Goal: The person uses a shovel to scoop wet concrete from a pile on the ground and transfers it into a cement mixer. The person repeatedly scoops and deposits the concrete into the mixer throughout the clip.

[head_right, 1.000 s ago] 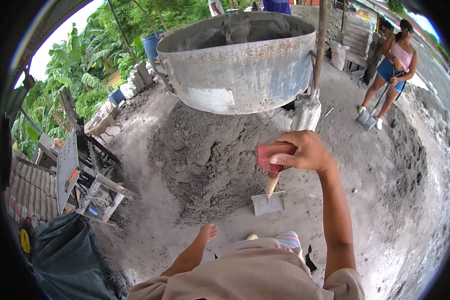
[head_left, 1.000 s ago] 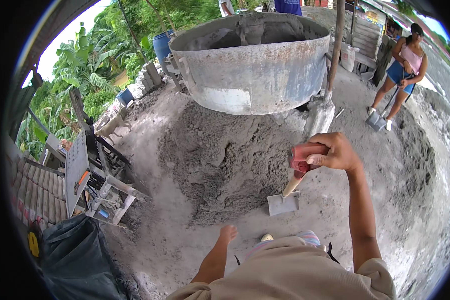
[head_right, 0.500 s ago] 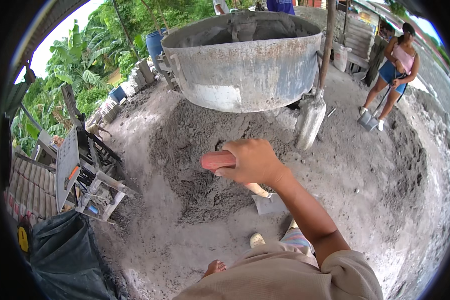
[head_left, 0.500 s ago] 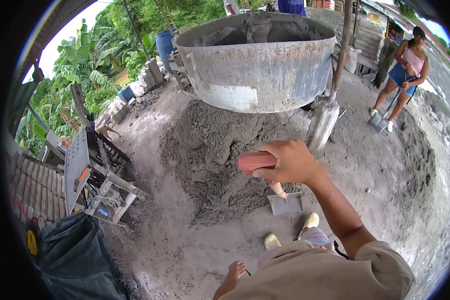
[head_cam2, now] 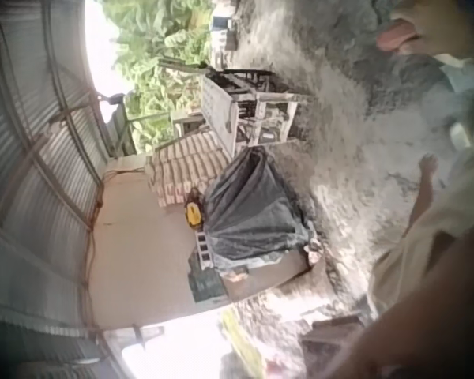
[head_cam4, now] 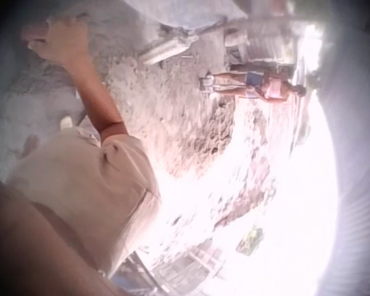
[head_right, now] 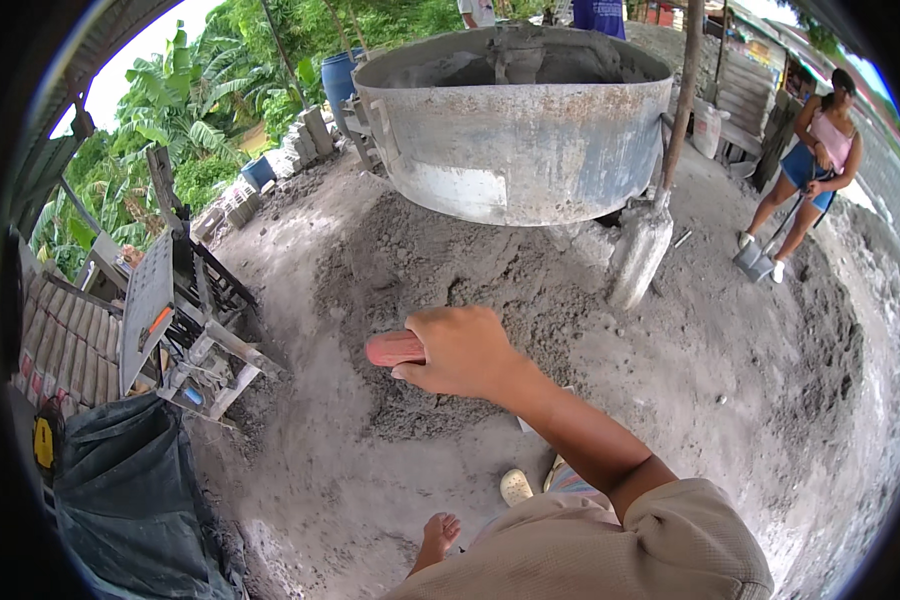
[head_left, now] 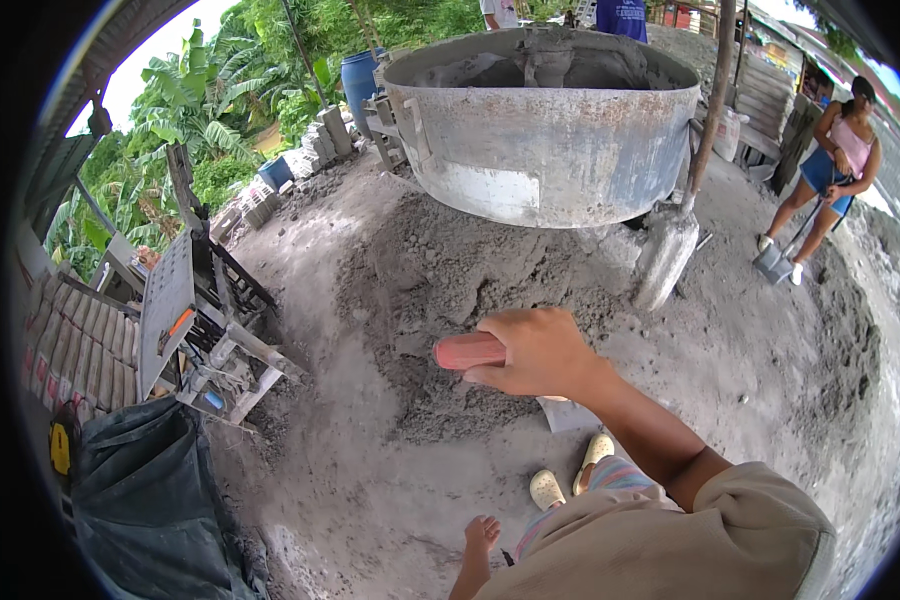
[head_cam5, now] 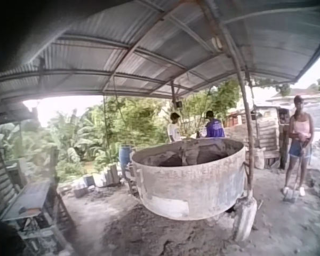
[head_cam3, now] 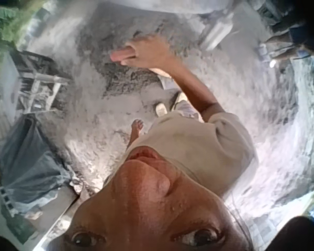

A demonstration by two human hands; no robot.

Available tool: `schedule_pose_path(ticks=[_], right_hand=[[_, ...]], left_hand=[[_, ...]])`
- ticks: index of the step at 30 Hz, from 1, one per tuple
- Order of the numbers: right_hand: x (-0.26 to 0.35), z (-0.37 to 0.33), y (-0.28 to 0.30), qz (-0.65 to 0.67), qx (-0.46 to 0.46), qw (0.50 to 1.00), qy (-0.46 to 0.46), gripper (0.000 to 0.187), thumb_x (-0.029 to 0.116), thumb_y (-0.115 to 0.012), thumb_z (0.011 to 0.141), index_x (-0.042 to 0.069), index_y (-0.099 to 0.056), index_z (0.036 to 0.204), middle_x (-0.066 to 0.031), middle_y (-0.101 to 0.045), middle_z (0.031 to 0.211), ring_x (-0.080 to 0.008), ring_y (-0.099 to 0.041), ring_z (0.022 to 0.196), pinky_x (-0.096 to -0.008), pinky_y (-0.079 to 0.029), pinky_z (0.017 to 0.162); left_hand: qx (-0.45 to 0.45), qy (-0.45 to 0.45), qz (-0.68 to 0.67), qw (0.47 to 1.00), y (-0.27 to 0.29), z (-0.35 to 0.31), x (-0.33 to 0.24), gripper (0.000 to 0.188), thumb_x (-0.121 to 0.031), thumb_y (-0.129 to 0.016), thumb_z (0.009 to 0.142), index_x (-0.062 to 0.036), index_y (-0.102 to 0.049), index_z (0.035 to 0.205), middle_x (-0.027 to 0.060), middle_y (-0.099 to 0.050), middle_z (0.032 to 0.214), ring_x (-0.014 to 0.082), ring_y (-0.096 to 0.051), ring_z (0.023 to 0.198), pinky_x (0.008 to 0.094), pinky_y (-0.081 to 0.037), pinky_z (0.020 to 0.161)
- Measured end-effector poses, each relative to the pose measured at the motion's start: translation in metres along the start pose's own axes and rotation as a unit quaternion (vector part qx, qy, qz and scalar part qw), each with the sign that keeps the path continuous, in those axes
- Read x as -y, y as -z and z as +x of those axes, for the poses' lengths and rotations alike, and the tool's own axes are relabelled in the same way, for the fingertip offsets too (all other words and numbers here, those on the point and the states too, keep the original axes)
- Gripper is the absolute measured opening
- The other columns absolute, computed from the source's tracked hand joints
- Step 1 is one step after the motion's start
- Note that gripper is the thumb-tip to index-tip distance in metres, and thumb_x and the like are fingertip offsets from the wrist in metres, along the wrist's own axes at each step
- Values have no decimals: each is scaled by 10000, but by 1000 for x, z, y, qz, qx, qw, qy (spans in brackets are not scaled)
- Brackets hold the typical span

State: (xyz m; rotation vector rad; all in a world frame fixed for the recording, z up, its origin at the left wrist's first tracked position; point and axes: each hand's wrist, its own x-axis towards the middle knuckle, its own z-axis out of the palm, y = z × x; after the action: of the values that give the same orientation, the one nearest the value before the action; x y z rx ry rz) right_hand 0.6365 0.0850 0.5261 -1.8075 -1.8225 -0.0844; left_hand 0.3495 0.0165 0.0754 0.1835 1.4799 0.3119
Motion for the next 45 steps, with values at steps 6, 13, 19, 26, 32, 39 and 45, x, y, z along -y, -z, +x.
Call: schedule_pose_path(ticks=[6, 13, 19, 26, 32, 39, 45], right_hand=[[16, 6, -11, 43, 28, 999, 12, 361, 370, -627, 577, 63, -535, 742, -78, -545, 662, -257, -547, 626, -358, -429, 527], [16, -8, -2, 83, 78, 993, 20, 364, 354, -629, 576, 53, -538, 758, -77, -543, 676, -265, -545, 644, -365, -426, 544], [2, -26, 19, 92, 37, 995, 3, 358, 346, -630, 570, 61, -540, 767, -79, -548, 674, -257, -547, 633, -356, -428, 534], [-30, -40, 34, 48, -26, 997, -56, 363, 364, -631, 561, 65, -543, 747, -84, -548, 638, -251, -550, 604, -343, -433, 521], [-48, -53, 50, 0, -66, 994, -90, 351, 347, -635, 563, 61, -554, 750, -88, -556, 659, -251, -552, 606, -343, -435, 526], [-56, -66, 64, 3, -104, 990, -96, 377, 344, -646, 578, 43, -541, 778, -96, -560, 663, -265, -551, 601, -357, -438, 534], [-53, -80, 73, -14, -113, 987, -112, 382, 339, -656, 565, 47, -546, 786, -89, -553, 658, -259, -551, 584, -340, -440, 508]], left_hand=[[-3, 26, 59, 998, -13, -16, 20, 277, -176, -390, 806, -24, -421, 1035, 113, -520, 1000, 281, -512, 889, 384, -375, 774], [6, 25, 34, 999, 0, -49, 21, 276, -163, -367, 827, 13, -418, 1034, 135, -476, 1079, 270, -468, 971, 366, -371, 803], [30, 1, -1, 1000, 32, 2, 10, 248, -127, -391, 807, 12, -428, 1009, 126, -488, 1036, 277, -489, 885, 375, -386, 746], [186, -123, -102, 969, -45, -41, -61, 75, -133, -478, 755, -63, -456, 743, 45, -489, 661, 189, -480, 579, 304, -399, 542], [541, -415, 67, 728, -166, -273, -165, 76, -115, -558, 714, -81, -515, 661, 12, -454, 592, 145, -437, 575, 321, -370, 645], [874, -422, 239, 35, -267, -489, -154, 164, -198, -483, 795, -86, -503, 677, 26, -453, 659, 149, -425, 609, 279, -331, 630], [873, -384, 294, -67, -279, -470, -135, 66, -152, -537, 729, -133, -543, 666, -14, -436, 757, 154, -429, 713, 356, -311, 759]])
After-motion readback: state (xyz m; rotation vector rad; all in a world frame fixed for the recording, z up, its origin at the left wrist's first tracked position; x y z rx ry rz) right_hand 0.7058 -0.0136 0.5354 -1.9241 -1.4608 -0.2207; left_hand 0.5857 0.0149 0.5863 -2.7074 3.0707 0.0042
